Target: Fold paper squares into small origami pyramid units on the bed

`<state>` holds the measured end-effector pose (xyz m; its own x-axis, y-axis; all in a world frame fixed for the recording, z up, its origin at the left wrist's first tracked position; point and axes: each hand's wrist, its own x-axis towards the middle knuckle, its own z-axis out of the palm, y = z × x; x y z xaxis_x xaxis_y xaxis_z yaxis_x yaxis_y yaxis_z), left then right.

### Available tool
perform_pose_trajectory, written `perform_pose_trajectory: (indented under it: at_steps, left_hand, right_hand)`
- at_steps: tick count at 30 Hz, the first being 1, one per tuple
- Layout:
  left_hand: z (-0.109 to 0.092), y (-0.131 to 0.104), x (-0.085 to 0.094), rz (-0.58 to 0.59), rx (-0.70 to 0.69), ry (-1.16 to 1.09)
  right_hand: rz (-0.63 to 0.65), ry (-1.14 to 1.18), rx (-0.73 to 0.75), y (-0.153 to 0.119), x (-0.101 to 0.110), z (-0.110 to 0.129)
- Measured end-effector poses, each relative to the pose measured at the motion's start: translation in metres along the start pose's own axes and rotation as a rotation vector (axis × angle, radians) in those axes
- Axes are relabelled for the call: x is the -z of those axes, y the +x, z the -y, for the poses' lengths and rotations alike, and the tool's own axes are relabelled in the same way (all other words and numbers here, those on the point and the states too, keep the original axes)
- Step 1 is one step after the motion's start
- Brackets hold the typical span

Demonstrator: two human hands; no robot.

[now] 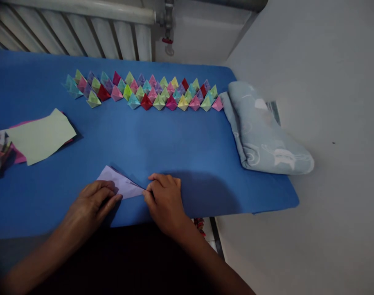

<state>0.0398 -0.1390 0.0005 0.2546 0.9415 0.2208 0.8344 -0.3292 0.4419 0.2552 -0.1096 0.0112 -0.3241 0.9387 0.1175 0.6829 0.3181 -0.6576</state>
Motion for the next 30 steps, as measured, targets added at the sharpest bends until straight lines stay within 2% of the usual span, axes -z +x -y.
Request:
perform_pose_trajectory:
  at_steps: [11,20,22,27,30]
  left_hand:
    - [-0.003,0.001,0.001,-0.046,-0.082,0.132]
    - [0.005,-0.005,0.006,-0.042,-0.105,0.275]
    - [0.003,-0.005,0.007,-0.018,-0.147,0.300]
    - [-0.005,-0.002,0.008,0.062,-0.367,0.310]
    - [-0.004,-0.008,0.011,0.076,-0.385,0.332]
  right_hand:
    - [0.001,-0.035,-0.017,-0.001,0.000,0.002]
    - [0.040,-0.038,-0.050,0.002,0.004,0.005]
    - [0.042,-0.035,-0.047,0.002,0.004,0.005]
    - [0.042,-0.033,-0.044,0.002,0.003,0.006]
    - [0.040,-0.052,-0.038,0.002,0.003,0.005]
